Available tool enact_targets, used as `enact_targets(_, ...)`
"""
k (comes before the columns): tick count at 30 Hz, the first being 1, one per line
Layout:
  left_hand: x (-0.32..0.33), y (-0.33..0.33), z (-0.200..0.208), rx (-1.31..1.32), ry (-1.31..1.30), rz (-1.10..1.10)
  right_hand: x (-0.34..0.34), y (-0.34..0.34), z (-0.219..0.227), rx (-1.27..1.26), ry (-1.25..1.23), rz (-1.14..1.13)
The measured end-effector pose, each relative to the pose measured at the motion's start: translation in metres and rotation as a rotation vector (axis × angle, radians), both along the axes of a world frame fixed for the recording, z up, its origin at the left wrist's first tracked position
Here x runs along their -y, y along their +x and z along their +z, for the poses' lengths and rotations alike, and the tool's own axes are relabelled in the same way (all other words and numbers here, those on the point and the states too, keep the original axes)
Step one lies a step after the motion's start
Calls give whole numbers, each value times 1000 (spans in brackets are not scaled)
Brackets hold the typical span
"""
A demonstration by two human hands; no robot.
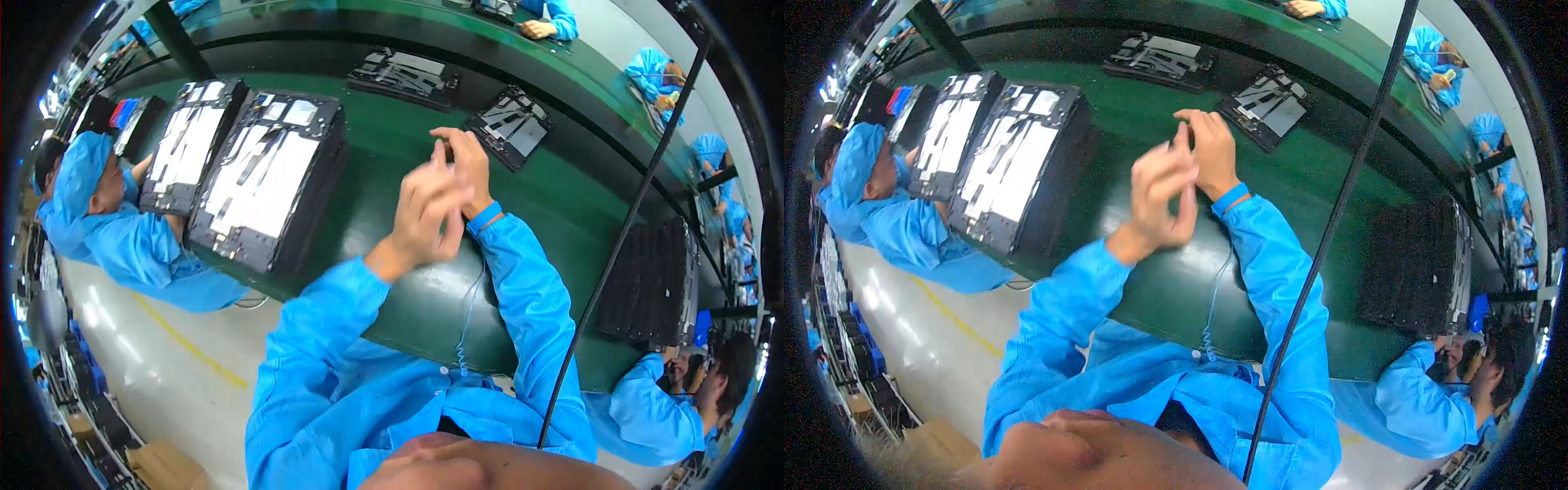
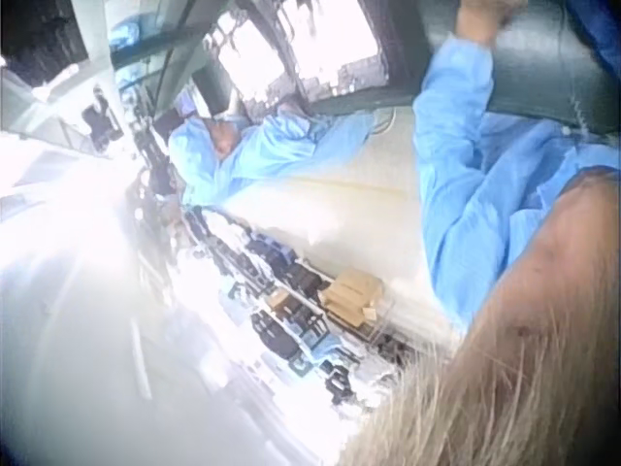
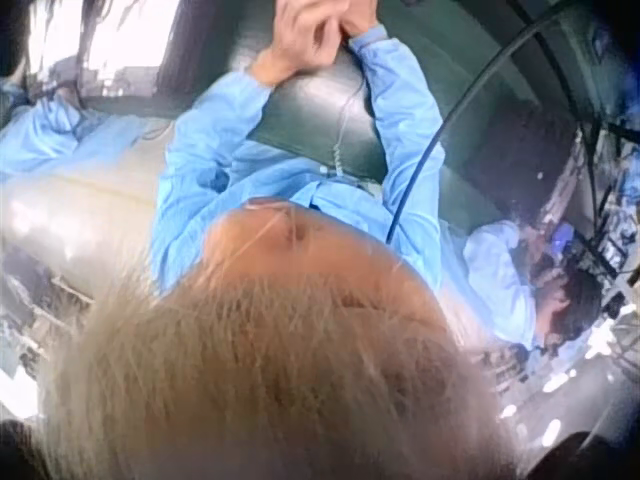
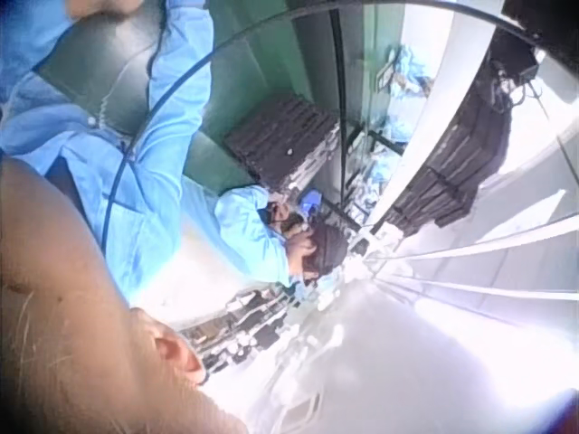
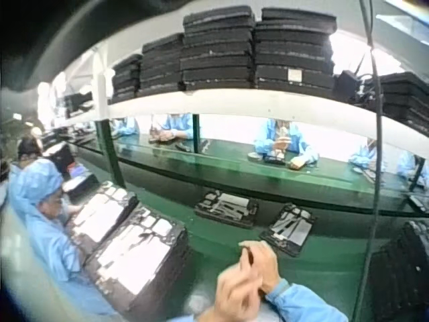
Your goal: Assembling components into electronic tablet devices on a factory production line.
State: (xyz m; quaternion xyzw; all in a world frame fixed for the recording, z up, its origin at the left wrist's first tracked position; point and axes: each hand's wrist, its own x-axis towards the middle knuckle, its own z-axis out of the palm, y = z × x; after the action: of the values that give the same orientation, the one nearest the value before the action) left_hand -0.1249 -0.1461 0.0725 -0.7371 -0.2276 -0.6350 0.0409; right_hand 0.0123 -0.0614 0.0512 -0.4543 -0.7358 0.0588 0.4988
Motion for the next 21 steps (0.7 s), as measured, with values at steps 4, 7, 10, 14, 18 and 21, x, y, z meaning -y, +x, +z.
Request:
enact_targets(4,112,-93,26,-25,138,317,38,-63,52,-198,-200,261)
enact_targets(7,154,-149,36,109,-55,678,33,-100,81,-432,-324,336)
enact_targets(10,150,-180,40,453,-416,638,-7,-132,72,-396,-155,260)
enact_targets(14,151,-200,55,699,-843,461,-3,-158,96,-355,-341,219)
enact_targets(18,147,-202,50,813,-787,359,3,-156,98,-394,-257,255)
enact_targets(21,146,-202,50,841,-781,317,9,-155,99,-542,-261,281)
